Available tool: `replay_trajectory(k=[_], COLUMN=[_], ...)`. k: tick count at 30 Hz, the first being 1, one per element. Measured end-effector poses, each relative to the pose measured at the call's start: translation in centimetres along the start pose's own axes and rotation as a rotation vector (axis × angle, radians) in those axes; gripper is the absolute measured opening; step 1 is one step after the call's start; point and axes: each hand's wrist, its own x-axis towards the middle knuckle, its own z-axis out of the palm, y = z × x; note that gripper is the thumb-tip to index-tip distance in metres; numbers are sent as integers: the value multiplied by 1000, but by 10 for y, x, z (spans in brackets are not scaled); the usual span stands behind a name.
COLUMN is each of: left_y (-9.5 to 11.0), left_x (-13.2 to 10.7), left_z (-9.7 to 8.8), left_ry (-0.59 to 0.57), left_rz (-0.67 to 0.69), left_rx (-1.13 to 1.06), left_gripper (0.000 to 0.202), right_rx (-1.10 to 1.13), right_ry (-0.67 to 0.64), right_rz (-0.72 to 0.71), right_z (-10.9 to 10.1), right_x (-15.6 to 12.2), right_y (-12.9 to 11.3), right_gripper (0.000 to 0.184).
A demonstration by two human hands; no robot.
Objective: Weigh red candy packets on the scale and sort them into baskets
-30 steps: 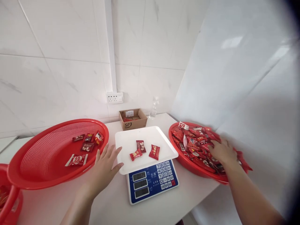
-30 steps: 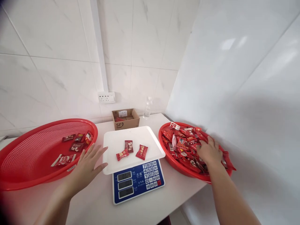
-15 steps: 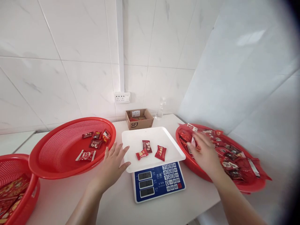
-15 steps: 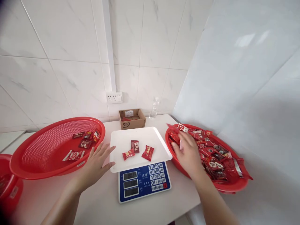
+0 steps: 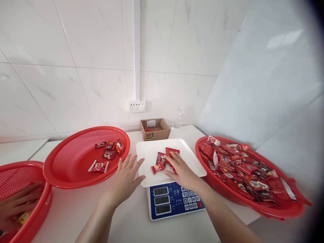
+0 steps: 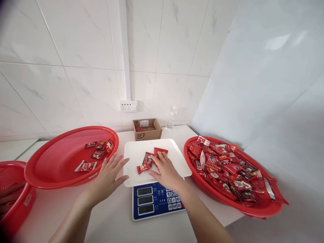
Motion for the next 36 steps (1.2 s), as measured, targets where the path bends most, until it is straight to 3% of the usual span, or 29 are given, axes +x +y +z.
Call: replay_trajectory(k=[5,12,16,20,22,24,27,28,29,32,36], left_y=[-1,-2,-8,-18,-21,-23,-23,-24,-24,-25,-25], left_x=[0,2,2,4,6,7,9,10,10,11,11], left_z=[0,1,7,16,20,23,26,27,28,32,34], left_ry=[-5,30,55,120,146,158,171,171,171,174,182], left_rz=[2,12,35,60,67,71,70,69,69,79,85], left_rx=[12,20,47,67,66,64,70,73,76,88,103], left_gripper=[53,51,51,51,51,51,52,52,52,53,53], right_rx=[-114,-42,-3,6,-43,-136,-347,-394,-411,-458,-425], right_ry=[-46,-8,8,283,434,502,321,211,179,159,211], right_rz=[-51,-212,-201,-99,47,231,546,604,637,650,588], right_z=[10,9,-4,-38,-58,-74,-85,-85,-84,-77,-72], right_x=[11,24,13,-16,-36,-59,-90,-98,-104,-112,-109], right_y=[-26,-21,-8,26,55,91,141,154,163,177,176], right_gripper=[70,31,49,46,42,41,45,46,45,40,32])
